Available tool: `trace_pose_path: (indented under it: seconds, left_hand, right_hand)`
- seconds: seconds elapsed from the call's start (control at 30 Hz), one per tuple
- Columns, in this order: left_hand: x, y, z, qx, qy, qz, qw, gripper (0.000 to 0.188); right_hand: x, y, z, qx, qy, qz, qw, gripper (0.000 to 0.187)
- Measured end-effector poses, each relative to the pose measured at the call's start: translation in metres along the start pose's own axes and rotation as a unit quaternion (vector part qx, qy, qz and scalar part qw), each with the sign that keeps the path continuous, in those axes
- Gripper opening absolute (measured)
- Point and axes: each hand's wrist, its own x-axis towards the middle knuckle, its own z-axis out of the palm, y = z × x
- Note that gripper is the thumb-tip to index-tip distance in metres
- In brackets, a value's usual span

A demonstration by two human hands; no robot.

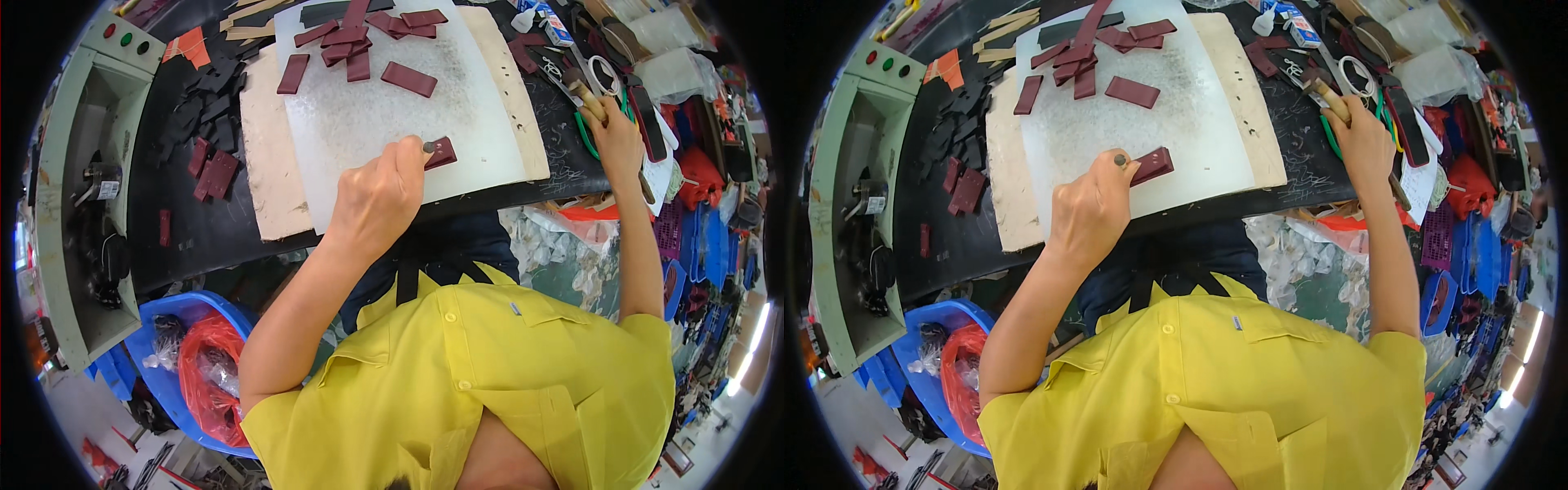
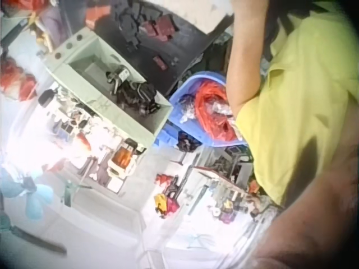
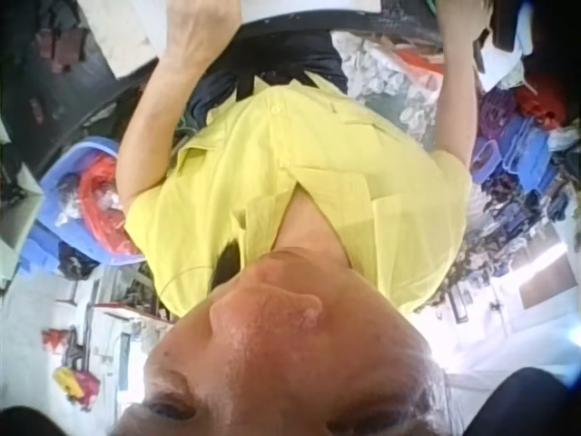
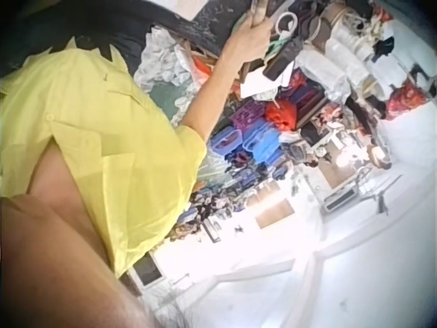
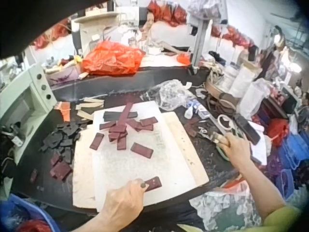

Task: The person assembles small maroon leather pieces by applying glue to the edges and pressing them together. They then use a metal punch and a hammer to drive metal rivets through pre-punched holes in the leather to secure the assembly. The process is repeated for multiple leather units on a white work surface.

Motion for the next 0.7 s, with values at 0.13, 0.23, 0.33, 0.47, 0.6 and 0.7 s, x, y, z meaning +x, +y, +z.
trace_pose_path:
  seconds: [0.13,0.23,0.33,0.47,0.6,0.7]
  left_hand:
    - [-0.003,-0.002,0.0,0.009,0.012,0.019,1.0,0.015]
    - [0.01,0.001,-0.009,-0.083,0.007,-0.102,0.991,0.011]
    - [0.012,-0.011,-0.016,-0.368,0.038,-0.31,0.876,0.014]
    - [0.001,-0.033,-0.019,-0.356,0.048,-0.288,0.887,0.015]
    - [-0.008,-0.006,0.003,-0.099,0.038,-0.13,0.986,0.008]
    - [-0.017,-0.003,0.006,-0.13,0.045,-0.143,0.98,0.016]
  right_hand:
    - [-0.001,-0.048,0.016,0.182,0.09,-0.142,0.969,0.017]
    - [-0.022,-0.134,-0.001,0.348,0.005,-0.214,0.913,0.014]
    - [-0.032,-0.165,-0.005,0.351,-0.043,-0.272,0.895,0.016]
    - [-0.026,-0.162,-0.017,0.365,-0.027,-0.239,0.899,0.014]
    - [0.014,-0.132,0.0,0.416,-0.083,-0.069,0.903,0.01]
    - [0.027,-0.121,0.023,0.172,0.053,-0.171,0.969,0.011]
